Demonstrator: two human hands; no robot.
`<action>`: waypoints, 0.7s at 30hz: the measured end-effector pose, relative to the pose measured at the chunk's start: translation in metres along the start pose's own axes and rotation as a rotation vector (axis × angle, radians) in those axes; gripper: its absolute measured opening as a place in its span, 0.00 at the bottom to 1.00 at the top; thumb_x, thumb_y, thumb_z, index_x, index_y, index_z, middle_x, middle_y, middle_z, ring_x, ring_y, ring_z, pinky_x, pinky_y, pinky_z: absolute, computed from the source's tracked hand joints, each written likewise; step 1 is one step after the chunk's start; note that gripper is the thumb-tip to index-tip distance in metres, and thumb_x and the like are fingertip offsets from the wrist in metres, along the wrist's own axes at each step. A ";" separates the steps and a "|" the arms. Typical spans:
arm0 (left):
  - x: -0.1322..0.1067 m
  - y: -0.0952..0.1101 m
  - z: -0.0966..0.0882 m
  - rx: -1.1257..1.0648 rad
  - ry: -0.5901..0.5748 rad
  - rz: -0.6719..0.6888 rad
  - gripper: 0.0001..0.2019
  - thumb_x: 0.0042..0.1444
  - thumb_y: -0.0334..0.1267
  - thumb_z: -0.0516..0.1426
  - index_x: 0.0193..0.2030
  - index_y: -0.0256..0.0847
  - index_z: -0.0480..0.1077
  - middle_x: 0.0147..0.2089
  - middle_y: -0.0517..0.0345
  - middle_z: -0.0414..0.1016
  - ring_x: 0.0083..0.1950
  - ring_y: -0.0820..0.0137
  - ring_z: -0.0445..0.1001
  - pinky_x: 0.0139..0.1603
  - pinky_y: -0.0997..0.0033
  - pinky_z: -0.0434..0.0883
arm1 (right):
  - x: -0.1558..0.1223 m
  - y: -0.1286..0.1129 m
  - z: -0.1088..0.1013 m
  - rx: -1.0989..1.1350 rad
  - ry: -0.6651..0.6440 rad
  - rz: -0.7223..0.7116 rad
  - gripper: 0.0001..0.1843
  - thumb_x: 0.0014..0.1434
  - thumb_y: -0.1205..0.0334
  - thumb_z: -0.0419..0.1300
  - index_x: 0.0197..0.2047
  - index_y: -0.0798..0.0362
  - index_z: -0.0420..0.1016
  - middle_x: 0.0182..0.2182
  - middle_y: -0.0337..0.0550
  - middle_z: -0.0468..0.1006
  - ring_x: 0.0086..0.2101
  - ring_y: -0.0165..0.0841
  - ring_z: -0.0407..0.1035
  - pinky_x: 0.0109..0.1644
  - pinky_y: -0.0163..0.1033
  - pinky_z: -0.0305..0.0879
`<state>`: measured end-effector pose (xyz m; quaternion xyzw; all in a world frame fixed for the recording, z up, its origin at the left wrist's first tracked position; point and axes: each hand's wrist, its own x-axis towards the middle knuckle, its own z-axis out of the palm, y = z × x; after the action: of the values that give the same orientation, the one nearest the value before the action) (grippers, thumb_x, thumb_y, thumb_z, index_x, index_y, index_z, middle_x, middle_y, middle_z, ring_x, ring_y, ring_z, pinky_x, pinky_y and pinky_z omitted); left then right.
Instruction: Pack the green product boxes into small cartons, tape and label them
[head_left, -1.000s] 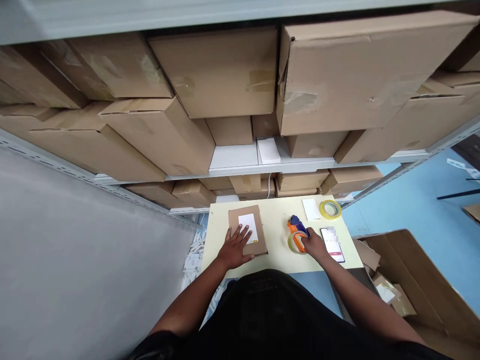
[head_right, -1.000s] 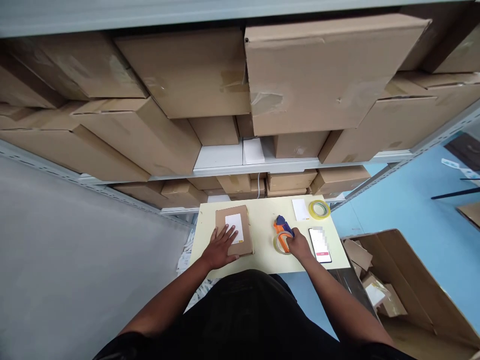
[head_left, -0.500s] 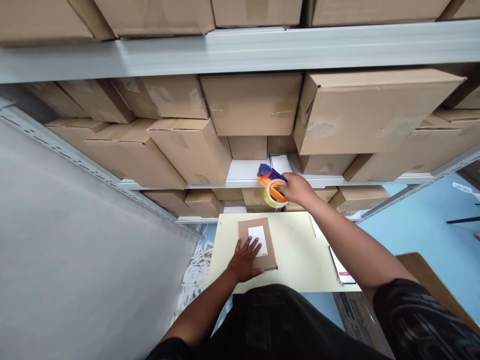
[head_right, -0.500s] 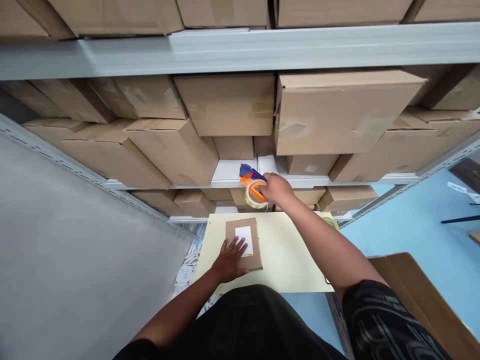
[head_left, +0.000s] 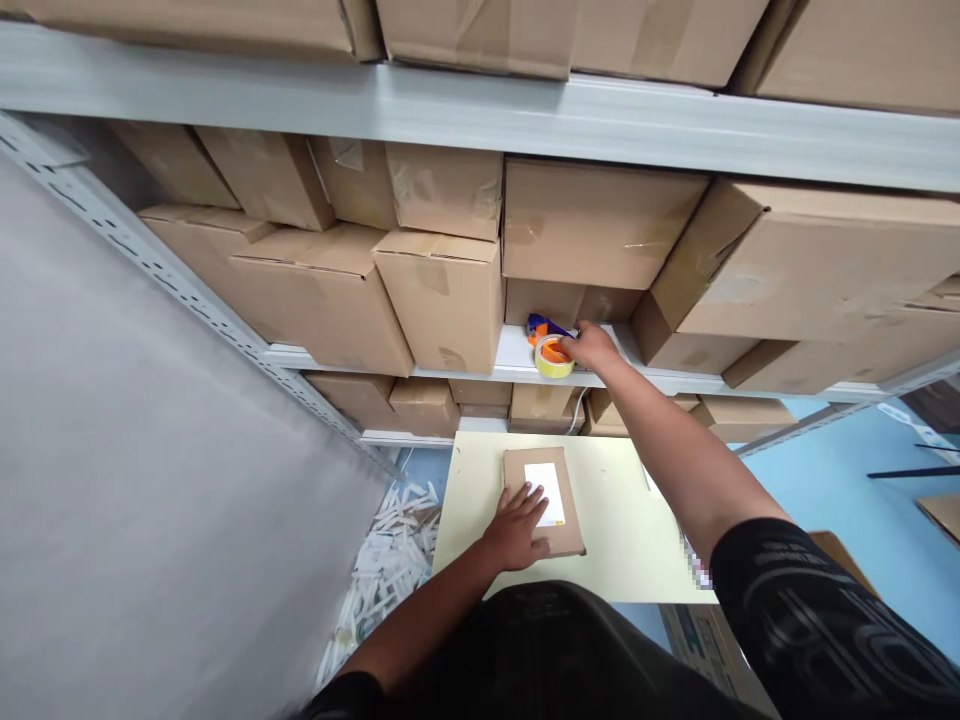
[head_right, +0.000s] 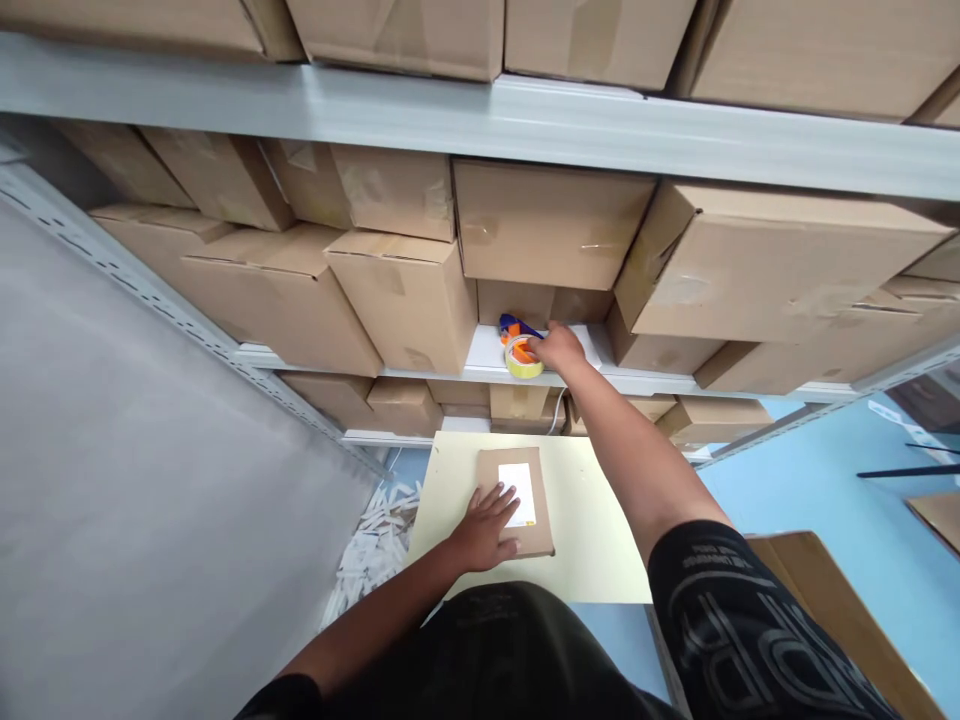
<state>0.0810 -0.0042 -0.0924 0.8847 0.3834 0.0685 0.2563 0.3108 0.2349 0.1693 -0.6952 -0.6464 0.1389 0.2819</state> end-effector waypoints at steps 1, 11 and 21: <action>0.002 -0.002 -0.004 -0.019 0.000 -0.007 0.39 0.61 0.63 0.56 0.76 0.52 0.57 0.79 0.53 0.50 0.79 0.50 0.48 0.77 0.38 0.42 | -0.016 0.002 -0.006 0.013 0.098 -0.004 0.19 0.59 0.54 0.63 0.49 0.58 0.76 0.47 0.57 0.79 0.47 0.43 0.71 0.52 0.45 0.66; 0.085 -0.064 -0.066 0.024 0.161 -0.277 0.30 0.61 0.42 0.56 0.69 0.38 0.66 0.74 0.42 0.61 0.74 0.52 0.60 0.72 0.48 0.60 | -0.325 0.103 0.093 0.541 -0.603 0.502 0.16 0.60 0.48 0.57 0.29 0.50 0.75 0.27 0.43 0.79 0.30 0.38 0.73 0.38 0.42 0.69; 0.056 -0.063 -0.046 -0.035 0.090 -0.477 0.22 0.66 0.41 0.49 0.64 0.36 0.66 0.60 0.38 0.75 0.62 0.54 0.73 0.60 0.57 0.69 | -0.330 0.155 0.152 0.632 -0.422 0.955 0.19 0.65 0.49 0.47 0.45 0.52 0.70 0.49 0.54 0.78 0.36 0.34 0.77 0.36 0.35 0.72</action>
<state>0.0649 0.0900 -0.0885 0.7606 0.5912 0.0518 0.2630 0.3124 -0.0563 -0.0976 -0.7486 -0.2325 0.5697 0.2469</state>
